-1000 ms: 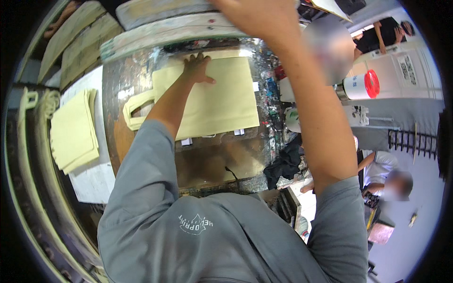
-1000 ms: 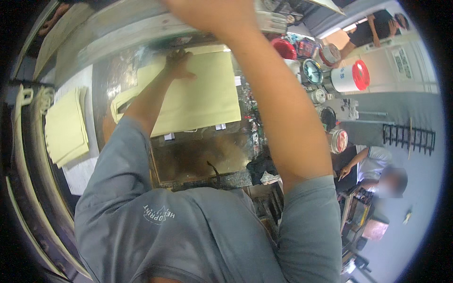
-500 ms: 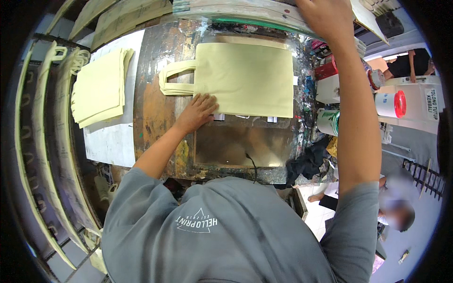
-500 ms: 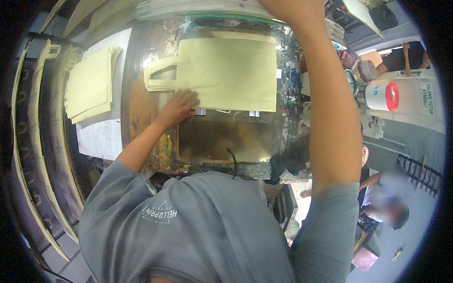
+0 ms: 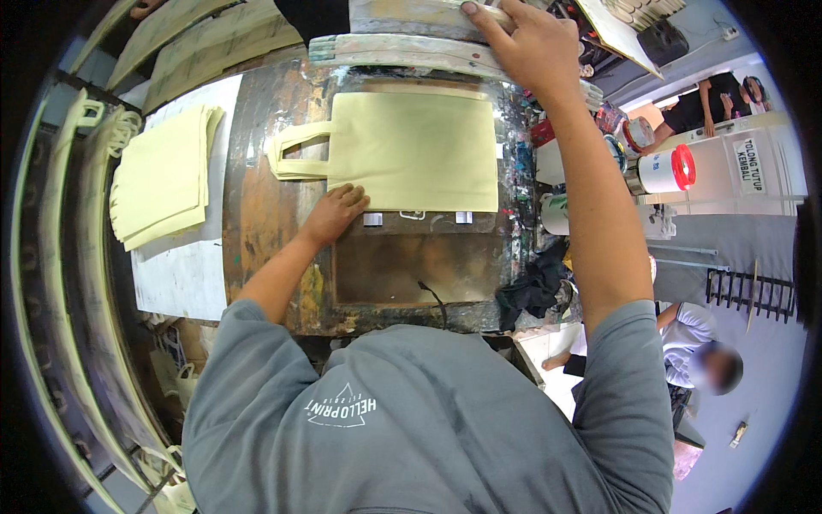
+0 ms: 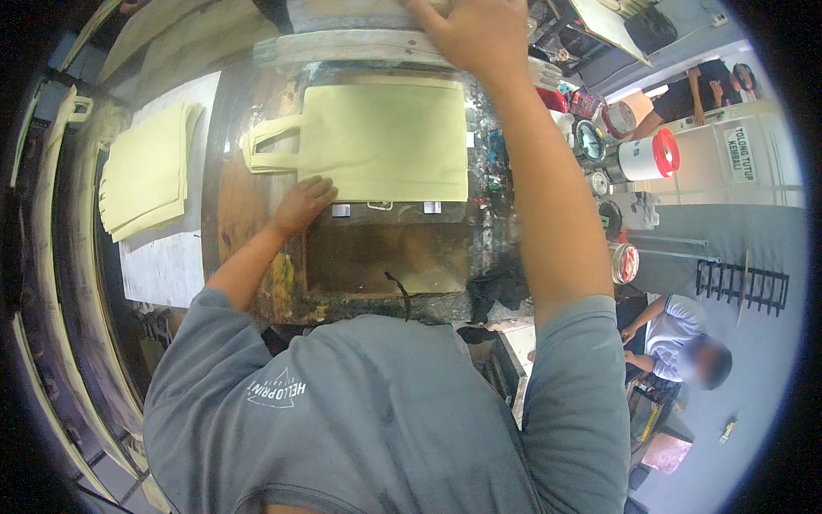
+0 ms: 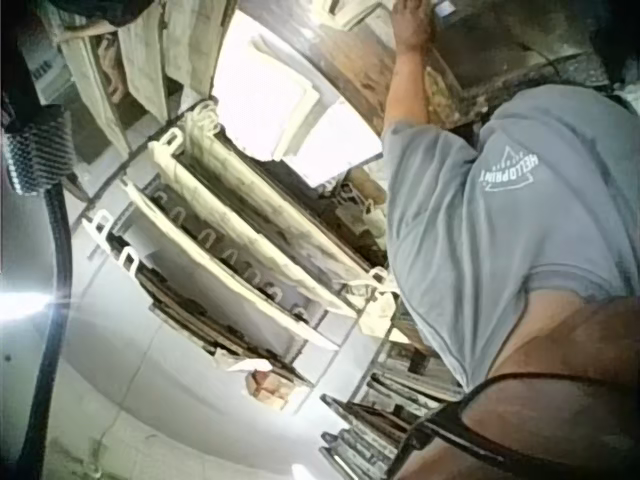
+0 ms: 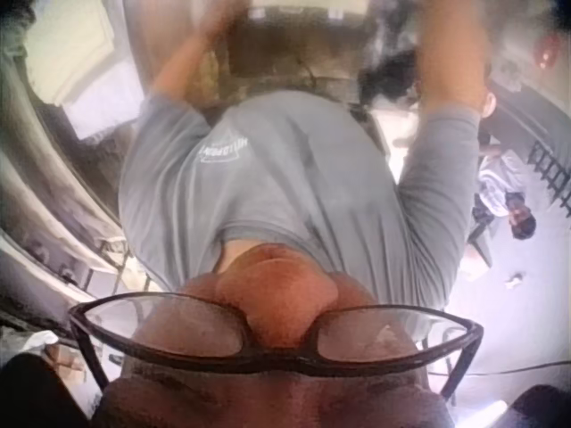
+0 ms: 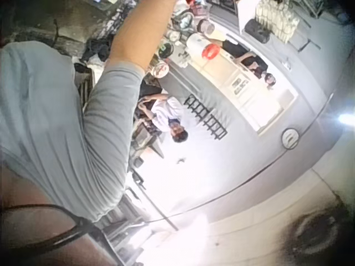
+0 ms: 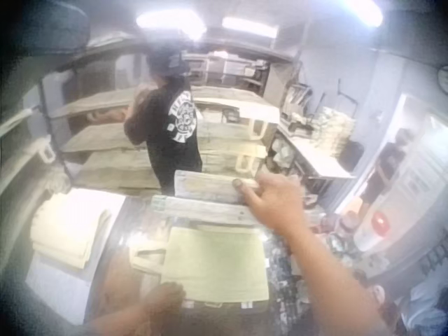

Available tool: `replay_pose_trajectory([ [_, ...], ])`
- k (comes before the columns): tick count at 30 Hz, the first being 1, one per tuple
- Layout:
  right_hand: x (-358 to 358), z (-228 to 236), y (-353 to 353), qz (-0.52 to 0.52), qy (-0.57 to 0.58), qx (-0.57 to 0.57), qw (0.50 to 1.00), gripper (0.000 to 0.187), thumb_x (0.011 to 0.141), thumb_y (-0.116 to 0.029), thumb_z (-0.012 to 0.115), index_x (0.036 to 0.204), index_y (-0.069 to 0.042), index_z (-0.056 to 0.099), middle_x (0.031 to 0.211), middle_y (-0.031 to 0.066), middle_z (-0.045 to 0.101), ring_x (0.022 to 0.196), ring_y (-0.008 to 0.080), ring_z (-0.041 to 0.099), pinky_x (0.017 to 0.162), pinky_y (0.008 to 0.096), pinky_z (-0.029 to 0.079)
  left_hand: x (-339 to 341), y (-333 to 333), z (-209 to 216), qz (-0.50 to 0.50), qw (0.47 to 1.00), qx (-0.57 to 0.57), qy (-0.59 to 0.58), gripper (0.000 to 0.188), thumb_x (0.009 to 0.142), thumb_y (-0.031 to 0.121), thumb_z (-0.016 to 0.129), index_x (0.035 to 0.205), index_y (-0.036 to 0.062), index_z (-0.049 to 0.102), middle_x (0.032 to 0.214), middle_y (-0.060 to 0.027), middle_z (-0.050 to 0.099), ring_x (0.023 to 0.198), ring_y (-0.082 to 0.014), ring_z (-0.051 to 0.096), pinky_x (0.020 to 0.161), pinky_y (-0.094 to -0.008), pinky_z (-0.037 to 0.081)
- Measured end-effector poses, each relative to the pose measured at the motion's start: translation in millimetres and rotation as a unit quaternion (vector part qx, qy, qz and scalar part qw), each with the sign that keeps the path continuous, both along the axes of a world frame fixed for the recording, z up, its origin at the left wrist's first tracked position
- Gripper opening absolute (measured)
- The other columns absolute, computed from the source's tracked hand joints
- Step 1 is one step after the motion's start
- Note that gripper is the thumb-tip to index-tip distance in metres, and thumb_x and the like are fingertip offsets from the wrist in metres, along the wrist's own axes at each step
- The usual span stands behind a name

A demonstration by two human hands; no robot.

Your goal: The person performs screen printing on yellow tote bags by placing each bag onto a printing plate, lowering the screen frame, and using a squeegee to apply green ink across the design.

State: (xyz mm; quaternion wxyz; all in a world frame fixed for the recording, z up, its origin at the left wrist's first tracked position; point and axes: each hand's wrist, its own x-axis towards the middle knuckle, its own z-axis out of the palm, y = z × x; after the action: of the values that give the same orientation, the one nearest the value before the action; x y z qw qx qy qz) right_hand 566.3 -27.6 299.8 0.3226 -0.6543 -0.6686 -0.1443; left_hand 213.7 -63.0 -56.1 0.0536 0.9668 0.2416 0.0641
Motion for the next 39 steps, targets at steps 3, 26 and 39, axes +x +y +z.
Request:
replay_pose_trajectory([
  [3,4,-1,4,0.005,-0.025,-0.015,1.0,0.056,0.094,-0.056,0.066,0.078,-0.003,0.07,0.075,0.019,0.07,0.076,0.0407,0.068,0.085,0.0533,0.047,6,10,7,0.002,0.998,-0.059,0.018,0.034,0.094,0.021,0.064,0.125,0.0087,0.072,0.133,-0.0113,0.068,0.124,-0.0324,0.065,0.102,-0.0445,0.055],
  [26,22,12,51,0.046,-0.01,-0.017,0.999,0.062,0.097,-0.062,0.059,0.083,-0.003,0.071,0.076,0.0171,0.072,0.079,0.0376,0.07,0.096,0.055,0.044,174,204,-12,0.147,0.985,-0.03,-0.083,0.074,0.096,0.053,0.07,0.153,0.0099,0.053,0.148,-0.0176,0.056,0.142,-0.036,0.05,0.116,-0.0537,0.043],
  [39,15,-132,-78,0.081,-0.113,-0.278,0.95,0.063,0.074,-0.035,0.091,0.123,-0.012,0.057,0.111,0.0099,0.067,0.109,0.0336,0.065,0.086,0.0524,0.045,51,-85,165,0.256,0.318,-0.695,-0.591,0.111,0.096,0.085,0.041,0.158,-0.0057,0.025,0.15,-0.0295,0.047,0.14,-0.0409,0.052,0.121,-0.0523,0.044],
])
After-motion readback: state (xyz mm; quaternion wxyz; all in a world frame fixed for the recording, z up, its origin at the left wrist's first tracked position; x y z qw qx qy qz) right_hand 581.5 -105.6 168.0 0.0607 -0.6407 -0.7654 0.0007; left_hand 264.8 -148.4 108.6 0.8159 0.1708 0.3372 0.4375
